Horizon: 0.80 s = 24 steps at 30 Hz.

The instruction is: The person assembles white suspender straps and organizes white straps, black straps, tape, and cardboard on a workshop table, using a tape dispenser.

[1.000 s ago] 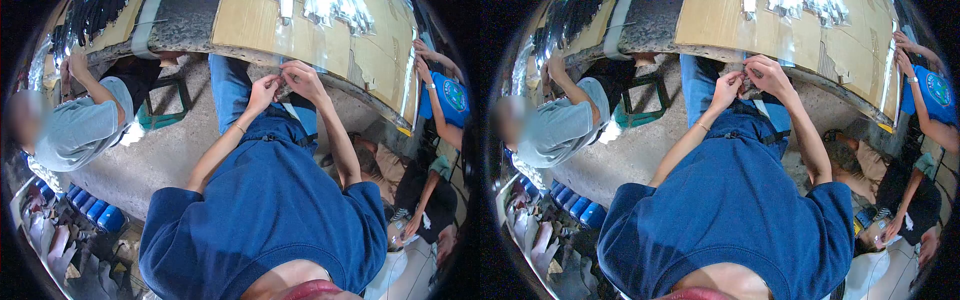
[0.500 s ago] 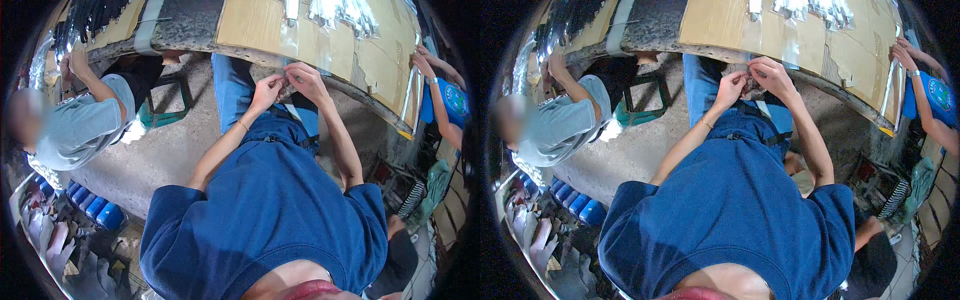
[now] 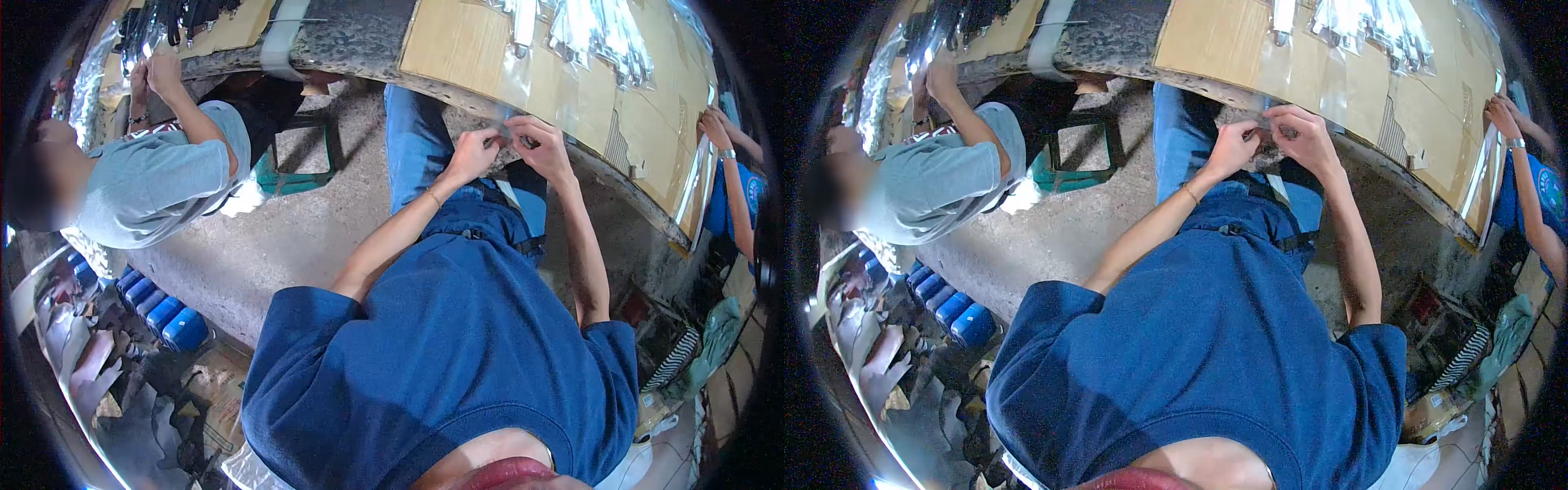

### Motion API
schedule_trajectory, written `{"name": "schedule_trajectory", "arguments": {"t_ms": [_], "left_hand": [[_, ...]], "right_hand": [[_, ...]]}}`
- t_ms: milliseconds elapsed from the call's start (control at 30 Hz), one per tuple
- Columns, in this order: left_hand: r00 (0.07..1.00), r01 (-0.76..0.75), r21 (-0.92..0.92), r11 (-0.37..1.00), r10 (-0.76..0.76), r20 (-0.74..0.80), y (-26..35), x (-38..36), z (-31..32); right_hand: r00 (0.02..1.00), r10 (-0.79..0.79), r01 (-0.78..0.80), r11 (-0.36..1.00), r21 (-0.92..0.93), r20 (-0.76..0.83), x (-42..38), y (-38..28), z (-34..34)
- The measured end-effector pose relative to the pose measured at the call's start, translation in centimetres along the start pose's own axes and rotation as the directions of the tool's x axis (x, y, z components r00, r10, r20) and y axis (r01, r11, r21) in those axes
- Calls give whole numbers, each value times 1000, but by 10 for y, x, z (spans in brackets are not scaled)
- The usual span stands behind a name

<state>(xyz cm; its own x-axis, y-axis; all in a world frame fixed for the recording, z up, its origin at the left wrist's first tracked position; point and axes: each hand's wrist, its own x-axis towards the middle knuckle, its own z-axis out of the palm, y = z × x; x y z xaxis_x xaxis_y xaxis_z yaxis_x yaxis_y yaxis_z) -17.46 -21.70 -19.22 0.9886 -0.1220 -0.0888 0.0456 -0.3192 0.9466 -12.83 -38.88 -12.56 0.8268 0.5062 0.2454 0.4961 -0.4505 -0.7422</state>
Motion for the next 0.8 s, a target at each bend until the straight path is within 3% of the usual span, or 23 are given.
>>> {"name": "schedule_trajectory", "arguments": {"t_ms": [67, 100, 167, 433, 533, 633, 700, 800], "left_hand": [[986, 165, -404, 899, -146, 77, -6, -1, 4], [986, 164, -408, 898, -143, 82, -9, -4, 7], [952, 307, -592, 745, -244, 185, -7, -13, 0], [933, 359, -631, 687, -289, 216, -6, -13, 0], [956, 293, -612, 735, -247, 161, -4, -14, -1], [966, 251, -497, 831, -248, 73, -2, -14, -4], [986, 158, -403, 901, -166, 16, -3, -15, -5], [971, 219, -563, 797, -236, 42, -1, -15, -4]], "right_hand": [[999, 36, -35, 999, -9, 10, -2, 0, -2], [1000, 4, -4, 1000, -6, -8, -1, 1, 0], [999, -24, 24, 1000, -8, -27, -1, 1, 1], [999, 22, -20, 999, 37, -43, -5, -2, 7], [999, 13, -12, 1000, 6, -42, -3, -6, 6], [999, -15, 13, 999, -42, -51, -1, -9, 9], [998, -27, 24, 998, -57, -65, 0, -8, 11], [996, -41, 32, 994, -101, -84, 3, -13, 13]]}}
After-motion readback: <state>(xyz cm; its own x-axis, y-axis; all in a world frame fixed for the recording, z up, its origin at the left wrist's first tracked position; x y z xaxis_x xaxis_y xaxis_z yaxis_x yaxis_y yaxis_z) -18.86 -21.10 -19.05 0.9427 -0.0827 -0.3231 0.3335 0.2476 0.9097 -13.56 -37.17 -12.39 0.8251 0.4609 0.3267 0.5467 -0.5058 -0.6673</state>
